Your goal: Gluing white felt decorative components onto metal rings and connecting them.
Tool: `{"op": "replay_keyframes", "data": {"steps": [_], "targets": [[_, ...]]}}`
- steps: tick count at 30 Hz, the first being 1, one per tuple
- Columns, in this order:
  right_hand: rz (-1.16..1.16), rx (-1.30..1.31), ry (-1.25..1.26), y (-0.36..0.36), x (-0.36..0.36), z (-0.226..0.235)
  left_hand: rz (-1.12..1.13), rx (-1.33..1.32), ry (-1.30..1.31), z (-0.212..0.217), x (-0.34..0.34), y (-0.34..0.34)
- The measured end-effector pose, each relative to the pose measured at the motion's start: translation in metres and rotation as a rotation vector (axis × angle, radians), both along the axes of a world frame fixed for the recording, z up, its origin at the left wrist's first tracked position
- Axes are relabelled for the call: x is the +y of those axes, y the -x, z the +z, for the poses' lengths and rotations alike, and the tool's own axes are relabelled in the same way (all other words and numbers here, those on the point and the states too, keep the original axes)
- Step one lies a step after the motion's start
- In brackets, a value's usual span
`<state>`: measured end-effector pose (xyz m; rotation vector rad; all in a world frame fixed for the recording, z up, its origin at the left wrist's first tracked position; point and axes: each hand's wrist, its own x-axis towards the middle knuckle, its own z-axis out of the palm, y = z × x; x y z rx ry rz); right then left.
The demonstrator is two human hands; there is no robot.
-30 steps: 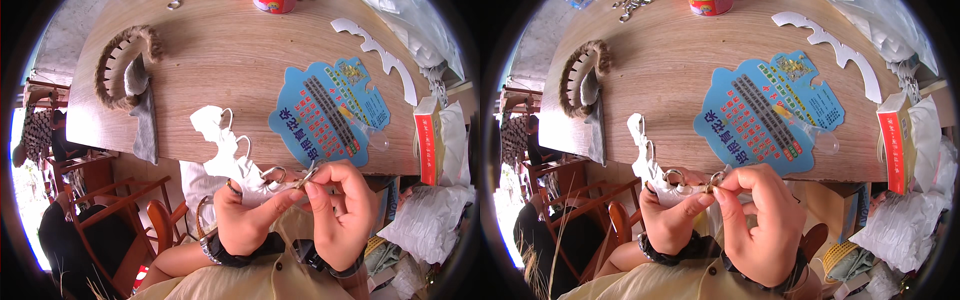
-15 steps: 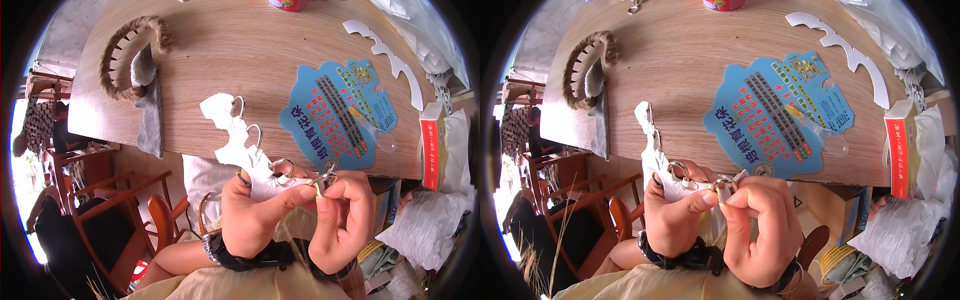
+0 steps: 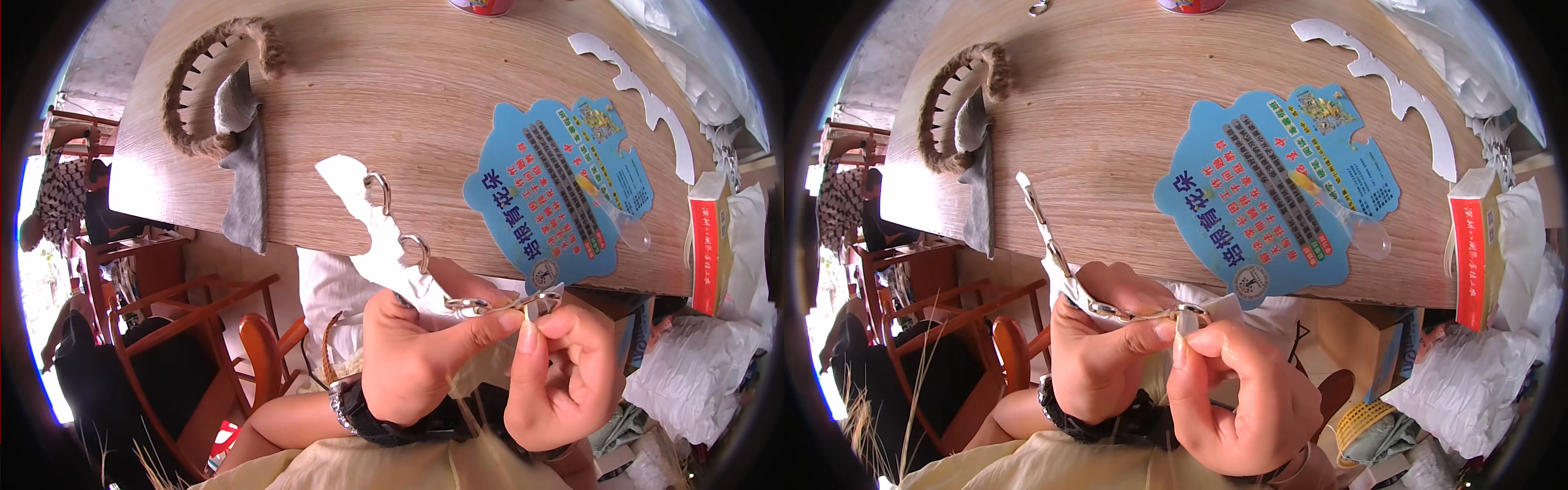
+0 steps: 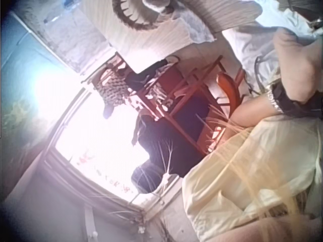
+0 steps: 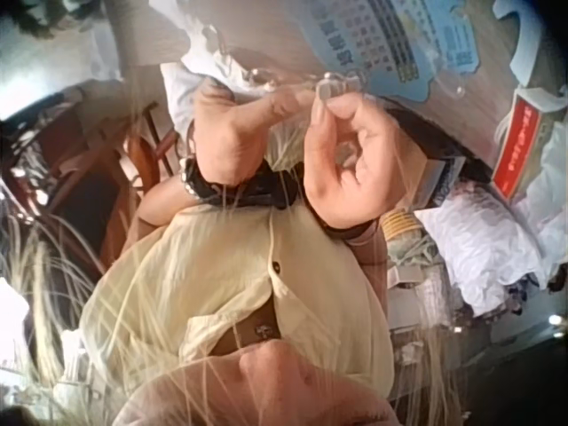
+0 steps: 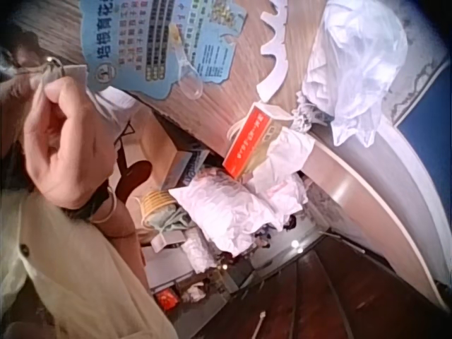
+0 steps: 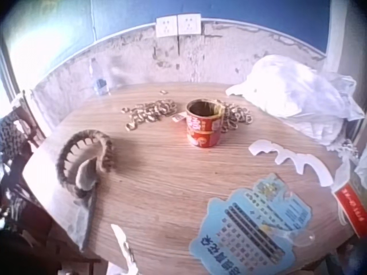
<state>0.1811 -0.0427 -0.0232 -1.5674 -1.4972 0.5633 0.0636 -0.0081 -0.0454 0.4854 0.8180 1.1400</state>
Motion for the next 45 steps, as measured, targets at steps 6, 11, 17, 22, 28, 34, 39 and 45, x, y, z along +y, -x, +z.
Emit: {"op": "replay_keyframes", "data": {"steps": [6,11,17,22,28,34,39,45], "targets": [[-0.016,0.224,0.029,-0.002,0.001,-0.016,-0.042,-0.012,0.133,0.002,0.006,0.003],[0.048,0.295,-0.003,-0.005,0.006,-0.017,-0.133,-0.142,0.229,0.000,0.011,0.011],[0.033,0.421,0.035,-0.007,0.005,-0.014,-0.153,-0.210,0.231,0.004,0.013,0.011],[0.012,0.385,0.054,-0.006,0.002,-0.015,-0.135,-0.119,0.152,0.005,0.011,0.008],[0.064,0.180,-0.031,-0.007,0.006,-0.014,-0.071,0.017,0.064,0.005,0.007,0.006],[0.049,0.217,-0.053,-0.003,0.005,-0.015,-0.036,0.173,-0.082,0.004,0.003,0.006],[0.070,0.172,-0.082,-0.004,0.006,-0.014,-0.081,0.402,-0.107,0.010,0.003,0.007],[0.061,0.110,-0.116,-0.005,0.006,-0.014,0.042,0.330,-0.236,0.000,-0.007,0.005]]}}
